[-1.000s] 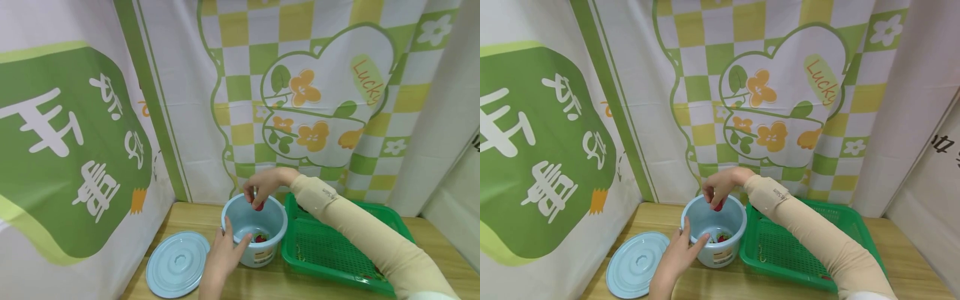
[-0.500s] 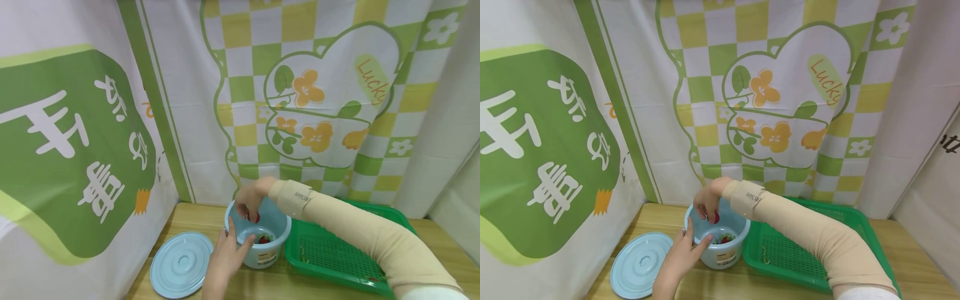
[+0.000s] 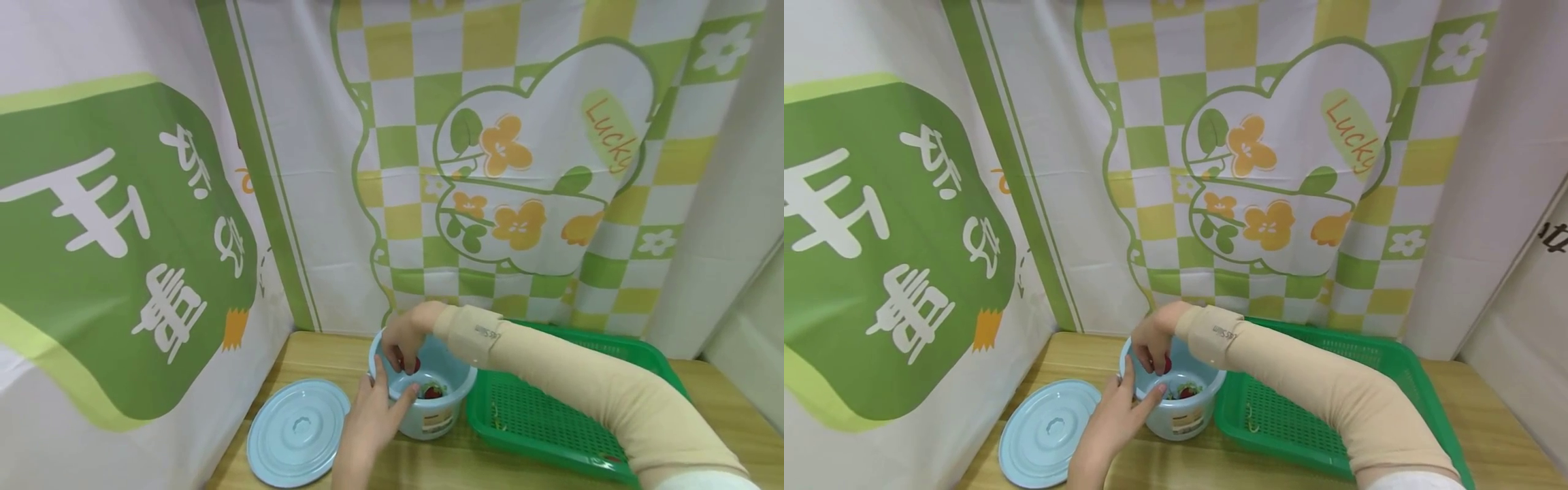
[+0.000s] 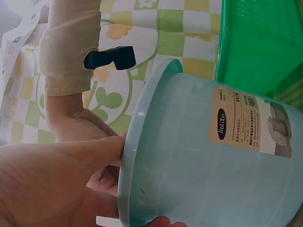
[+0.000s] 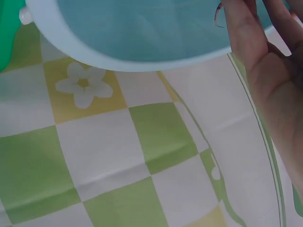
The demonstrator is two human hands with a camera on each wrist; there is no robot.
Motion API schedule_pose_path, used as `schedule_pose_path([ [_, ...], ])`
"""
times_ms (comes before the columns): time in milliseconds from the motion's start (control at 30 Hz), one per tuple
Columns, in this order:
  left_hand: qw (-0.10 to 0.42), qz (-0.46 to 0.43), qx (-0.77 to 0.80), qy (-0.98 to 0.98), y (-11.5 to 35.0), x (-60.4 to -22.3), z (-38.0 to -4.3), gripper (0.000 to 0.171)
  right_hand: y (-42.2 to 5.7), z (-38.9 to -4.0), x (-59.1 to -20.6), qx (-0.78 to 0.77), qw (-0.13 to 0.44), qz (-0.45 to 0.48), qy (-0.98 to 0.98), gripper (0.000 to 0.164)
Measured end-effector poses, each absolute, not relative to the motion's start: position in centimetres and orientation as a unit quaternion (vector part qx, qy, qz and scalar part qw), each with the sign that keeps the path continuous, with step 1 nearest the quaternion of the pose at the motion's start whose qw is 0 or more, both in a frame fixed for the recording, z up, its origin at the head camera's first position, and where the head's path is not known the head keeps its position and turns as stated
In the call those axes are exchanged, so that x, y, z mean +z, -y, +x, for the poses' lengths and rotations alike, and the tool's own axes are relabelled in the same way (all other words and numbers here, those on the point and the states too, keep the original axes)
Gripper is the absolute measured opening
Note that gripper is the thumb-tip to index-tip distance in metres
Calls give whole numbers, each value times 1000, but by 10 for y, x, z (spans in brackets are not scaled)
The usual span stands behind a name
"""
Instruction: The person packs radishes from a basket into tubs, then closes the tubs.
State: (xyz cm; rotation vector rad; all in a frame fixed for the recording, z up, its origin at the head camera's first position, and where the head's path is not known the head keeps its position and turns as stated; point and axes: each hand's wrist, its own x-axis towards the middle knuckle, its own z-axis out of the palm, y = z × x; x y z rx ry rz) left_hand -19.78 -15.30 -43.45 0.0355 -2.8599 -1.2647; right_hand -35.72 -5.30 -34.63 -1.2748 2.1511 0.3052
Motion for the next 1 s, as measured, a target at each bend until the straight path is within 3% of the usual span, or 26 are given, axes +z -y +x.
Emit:
schedule_pose_path([
  [300,2,7,-405,914,152,-434,-197,104,47,-358,-357,107,336,-468,-810,17],
  [567,5,9,-407,913,152,-436,-197,103,48,-356,-365,143,319,-460,-816,13],
  [1000,9,14,-406,914,152,-434,-197,101,45,-358,-368,92,343,-420,-835,27],
])
